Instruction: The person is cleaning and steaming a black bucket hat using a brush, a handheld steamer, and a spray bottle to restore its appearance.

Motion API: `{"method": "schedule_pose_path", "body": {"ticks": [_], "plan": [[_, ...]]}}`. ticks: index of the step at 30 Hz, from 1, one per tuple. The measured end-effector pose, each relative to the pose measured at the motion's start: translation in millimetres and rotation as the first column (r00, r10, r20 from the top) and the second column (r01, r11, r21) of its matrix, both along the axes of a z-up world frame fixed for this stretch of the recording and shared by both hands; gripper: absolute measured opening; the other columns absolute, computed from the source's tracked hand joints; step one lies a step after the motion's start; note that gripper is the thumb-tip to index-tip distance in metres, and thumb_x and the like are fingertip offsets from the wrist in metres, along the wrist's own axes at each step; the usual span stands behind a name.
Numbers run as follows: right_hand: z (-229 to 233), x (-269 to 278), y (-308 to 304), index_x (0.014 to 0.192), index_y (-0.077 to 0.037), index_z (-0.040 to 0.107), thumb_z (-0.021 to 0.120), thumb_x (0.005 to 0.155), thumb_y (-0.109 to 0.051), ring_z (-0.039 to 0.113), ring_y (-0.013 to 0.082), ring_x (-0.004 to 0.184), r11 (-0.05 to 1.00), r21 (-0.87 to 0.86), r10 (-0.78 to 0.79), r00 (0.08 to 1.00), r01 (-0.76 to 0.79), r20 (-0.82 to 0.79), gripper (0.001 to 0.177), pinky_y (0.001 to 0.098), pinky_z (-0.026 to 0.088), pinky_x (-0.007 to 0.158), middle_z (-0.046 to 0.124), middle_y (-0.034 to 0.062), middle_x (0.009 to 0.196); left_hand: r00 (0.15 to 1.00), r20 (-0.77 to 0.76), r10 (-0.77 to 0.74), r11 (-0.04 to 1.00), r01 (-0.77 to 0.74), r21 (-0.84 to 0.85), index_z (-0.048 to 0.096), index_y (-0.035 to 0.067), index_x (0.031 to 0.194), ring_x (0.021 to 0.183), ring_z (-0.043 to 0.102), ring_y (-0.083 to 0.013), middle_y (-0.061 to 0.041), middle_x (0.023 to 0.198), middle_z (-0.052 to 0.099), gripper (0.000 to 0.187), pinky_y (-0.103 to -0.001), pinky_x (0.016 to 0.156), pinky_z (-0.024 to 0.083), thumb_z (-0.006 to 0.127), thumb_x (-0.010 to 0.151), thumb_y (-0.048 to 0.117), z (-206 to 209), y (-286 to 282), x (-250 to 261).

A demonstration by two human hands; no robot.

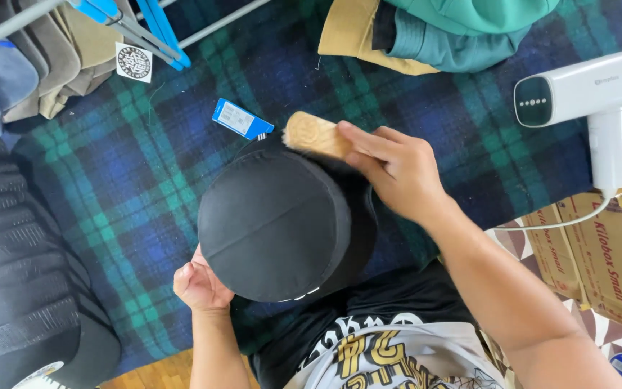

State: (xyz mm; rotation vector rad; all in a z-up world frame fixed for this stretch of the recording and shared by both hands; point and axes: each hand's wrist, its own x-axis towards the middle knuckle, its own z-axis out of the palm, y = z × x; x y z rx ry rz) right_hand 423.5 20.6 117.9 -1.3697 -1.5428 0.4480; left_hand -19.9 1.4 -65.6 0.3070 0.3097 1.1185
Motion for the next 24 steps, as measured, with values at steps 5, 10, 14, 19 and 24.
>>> {"method": "schedule_pose_path", "body": {"ticks": [5, 10, 14, 19, 24], "plan": [[7, 11, -11, 0.129, -0.019, 0.074, 0.072, 0.101, -0.021, 0.07, 0.0349, 0.076, 0.905, -0.395, -0.126, 0.987, 0.156, 0.101, 0.028, 0.0457, 0.052, 0.06, 0.072, 0.0131, 0.097, 1.0, 0.013, -0.003, 1.0, 0.003, -0.006, 0.052, -0.002, 0.146, 0.119, 0.062, -0.0512, -0.035, 0.135, 0.06, 0.073, -0.062, 0.101, 0.049, 0.054, 0.081, 0.031, 26, 5, 11], [26, -7, -30, 0.136, -0.015, 0.068, 0.063, 0.101, -0.017, 0.061, 0.0172, 0.098, 0.88, -0.471, -0.148, 0.911, -0.056, -0.385, 0.035, 0.0365, 0.058, 0.074, 0.074, 0.0133, 0.127, 0.998, 0.054, -0.024, 1.0, 0.023, 0.016, 0.057, -0.001, 0.142, 0.117, 0.064, -0.052, -0.035, 0.132, 0.063, 0.067, -0.062, 0.1, 0.049, 0.051, 0.084, 0.03, 15, 5, -2], [7, 11, -33, 0.13, -0.023, 0.073, 0.068, 0.099, -0.025, 0.07, 0.0431, 0.086, 0.751, -0.624, -0.178, 0.976, 0.217, 0.125, 0.032, 0.0545, 0.055, 0.073, 0.075, 0.0141, 0.096, 0.998, 0.059, -0.027, 0.999, 0.025, 0.025, 0.06, -0.001, 0.141, 0.117, 0.064, -0.0512, -0.034, 0.131, 0.064, 0.065, -0.061, 0.101, 0.049, 0.052, 0.084, 0.03, 56, 12, 28], [5, -2, -58, 0.149, -0.02, 0.061, 0.055, 0.109, -0.015, 0.057, 0.0089, 0.075, 0.84, -0.513, -0.32, 0.925, 0.175, -0.207, 0.041, 0.0309, 0.056, 0.068, 0.068, 0.0024, 0.081, 1.0, 0.019, -0.012, 1.0, 0.012, 0.008, 0.057, 0.001, 0.143, 0.118, 0.064, -0.0501, -0.032, 0.134, 0.063, 0.067, -0.061, 0.102, 0.049, 0.052, 0.084, 0.033, 25, 8, 6], [-37, -5, -81, 0.141, -0.032, 0.068, 0.067, 0.103, -0.025, 0.067, 0.0333, 0.069, 0.82, -0.498, -0.233, 0.959, 0.282, 0.159, 0.039, 0.0467, 0.053, 0.059, 0.068, 0.0118, 0.08, 0.998, 0.049, -0.028, 1.0, 0.028, 0.01, 0.053, 0.0, 0.145, 0.122, 0.061, -0.0499, -0.033, 0.138, 0.059, 0.071, -0.064, 0.105, 0.047, 0.052, 0.083, 0.034, 45, 8, 25]]}}
